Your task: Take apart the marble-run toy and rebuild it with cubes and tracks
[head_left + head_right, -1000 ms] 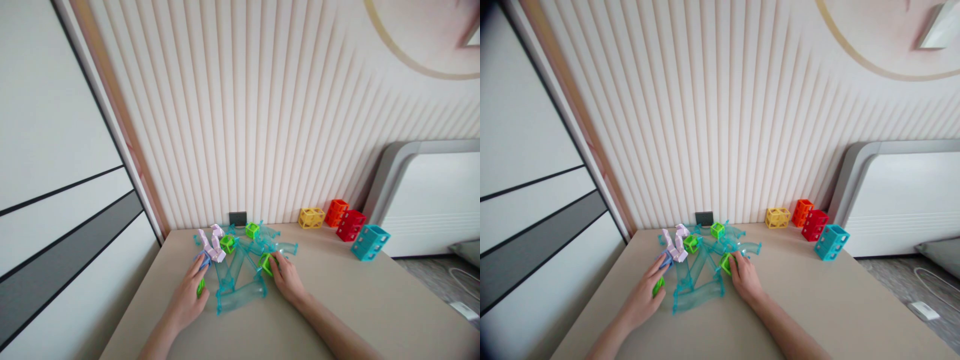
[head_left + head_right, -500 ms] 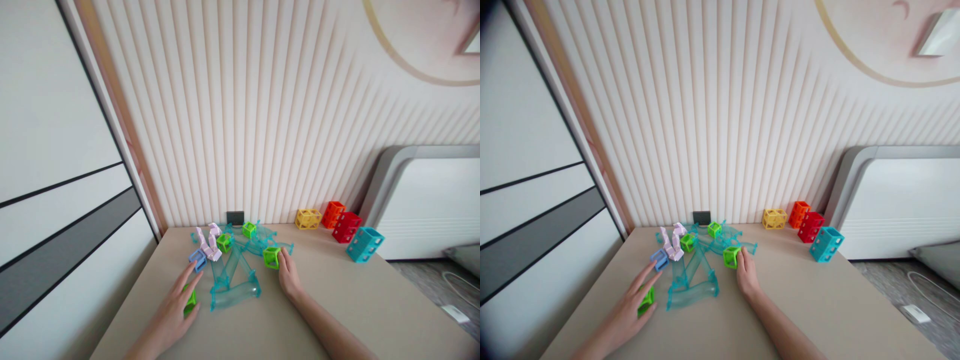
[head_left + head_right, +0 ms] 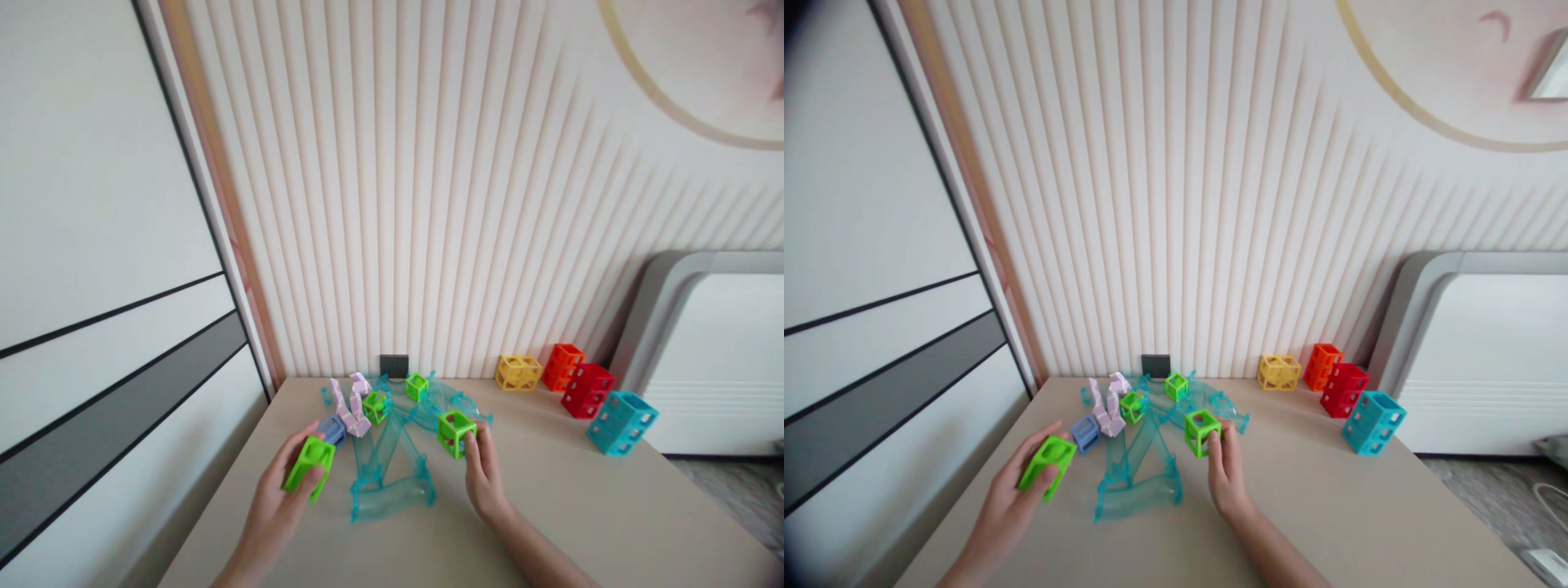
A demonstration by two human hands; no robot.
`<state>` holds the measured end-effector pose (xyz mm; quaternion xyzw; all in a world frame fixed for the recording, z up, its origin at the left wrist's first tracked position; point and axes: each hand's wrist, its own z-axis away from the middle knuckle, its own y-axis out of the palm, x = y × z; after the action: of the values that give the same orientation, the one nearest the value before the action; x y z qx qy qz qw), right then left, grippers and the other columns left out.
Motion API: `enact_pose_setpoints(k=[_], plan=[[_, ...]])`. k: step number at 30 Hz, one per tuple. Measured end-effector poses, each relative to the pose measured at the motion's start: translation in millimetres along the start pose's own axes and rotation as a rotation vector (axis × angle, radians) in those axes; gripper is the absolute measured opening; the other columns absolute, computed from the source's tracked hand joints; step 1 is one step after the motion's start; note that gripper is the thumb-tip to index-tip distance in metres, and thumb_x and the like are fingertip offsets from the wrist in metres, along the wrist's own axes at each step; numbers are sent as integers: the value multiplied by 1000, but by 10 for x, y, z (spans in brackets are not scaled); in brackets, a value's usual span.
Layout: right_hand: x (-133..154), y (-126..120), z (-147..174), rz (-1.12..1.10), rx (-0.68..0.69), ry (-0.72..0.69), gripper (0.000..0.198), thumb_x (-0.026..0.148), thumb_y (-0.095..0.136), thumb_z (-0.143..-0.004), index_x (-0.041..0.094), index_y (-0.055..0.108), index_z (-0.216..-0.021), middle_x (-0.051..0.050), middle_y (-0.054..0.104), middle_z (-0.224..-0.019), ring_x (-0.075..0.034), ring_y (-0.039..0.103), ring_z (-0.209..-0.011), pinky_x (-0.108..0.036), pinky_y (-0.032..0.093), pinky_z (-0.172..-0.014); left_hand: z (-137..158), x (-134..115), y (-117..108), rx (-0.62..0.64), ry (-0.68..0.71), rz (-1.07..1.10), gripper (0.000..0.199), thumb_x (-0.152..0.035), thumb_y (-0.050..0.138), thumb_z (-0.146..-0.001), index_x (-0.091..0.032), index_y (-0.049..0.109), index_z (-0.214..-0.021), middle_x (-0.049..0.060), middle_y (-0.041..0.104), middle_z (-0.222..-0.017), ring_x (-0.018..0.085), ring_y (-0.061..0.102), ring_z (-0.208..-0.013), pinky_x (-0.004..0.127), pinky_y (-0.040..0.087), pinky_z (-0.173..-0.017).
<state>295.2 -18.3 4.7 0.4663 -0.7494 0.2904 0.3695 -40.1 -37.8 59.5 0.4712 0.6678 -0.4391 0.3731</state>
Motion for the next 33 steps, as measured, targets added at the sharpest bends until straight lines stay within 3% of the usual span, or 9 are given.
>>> enact_pose_setpoints(k=[5,7,10,12,16,21,24,28,33], plan=[[547,413,-335,-265,-49,-14,25,47,55,-97,26,50,-110,-8,64,-105,-21,65,-94,-30,55,-68,-504,-761,596,-36,-21,394,47,-57,68,-85,-21,69,-115,10,70,-118,23,68,-103,25,55,-79],[784,577,-531,-333,-57,-17,27,47,57,-96,26,50,-112,-7,64,-105,-21,66,-91,-30,55,-68,-712,-897,851,-48,-87,617,49,-60,63,-87,-23,66,-118,6,71,-106,18,69,-81,23,54,-64],[1020,710,-783,-364,-53,11,28,45,61,-94,23,55,-109,-7,66,-101,-20,66,-89,-29,55,-69,-923,-980,1143,-148,-225,913,43,-53,65,-87,-21,66,-117,0,69,-88,13,68,-74,21,52,-65],[1069,706,-884,-358,-43,35,30,46,62,-92,21,58,-110,-7,68,-100,-20,66,-87,-28,54,-68,-980,-995,1236,-147,-314,1053,39,-44,70,-84,-20,68,-114,-2,67,-82,12,67,-72,20,52,-66],[995,525,-938,-216,27,0,30,45,63,-92,20,62,-110,-8,70,-103,-21,66,-92,-30,55,-75,-991,-972,1178,25,-353,1091,41,-36,77,-80,-20,69,-117,-2,71,-85,11,67,-73,20,51,-66],[973,226,-933,14,225,-85,28,42,64,-92,22,68,-112,-7,72,-104,-22,67,-95,-32,55,-82,-1015,-922,933,215,-313,1046,42,-44,74,-83,-15,72,-112,7,77,-96,17,71,-82,26,54,-73],[1071,161,-939,17,300,-100,27,40,63,-93,24,69,-114,-8,72,-109,-24,68,-98,-34,56,-82,-999,-949,895,246,-349,1041,43,-48,71,-84,-15,71,-113,9,78,-101,21,72,-88,28,54,-75],[1205,203,-914,-4,368,-116,24,38,64,-93,25,71,-112,-7,72,-111,-23,67,-99,-33,56,-83,-895,-1008,1026,249,-377,989,41,-51,68,-86,-18,70,-111,8,78,-101,25,72,-96,32,55,-80],[1230,264,-884,32,359,-64,25,41,61,-94,24,72,-108,-7,74,-103,-21,68,-88,-30,55,-73,-791,-1016,1144,266,-369,919,41,-55,66,-86,-21,72,-107,8,76,-108,28,69,-107,35,54,-85]])
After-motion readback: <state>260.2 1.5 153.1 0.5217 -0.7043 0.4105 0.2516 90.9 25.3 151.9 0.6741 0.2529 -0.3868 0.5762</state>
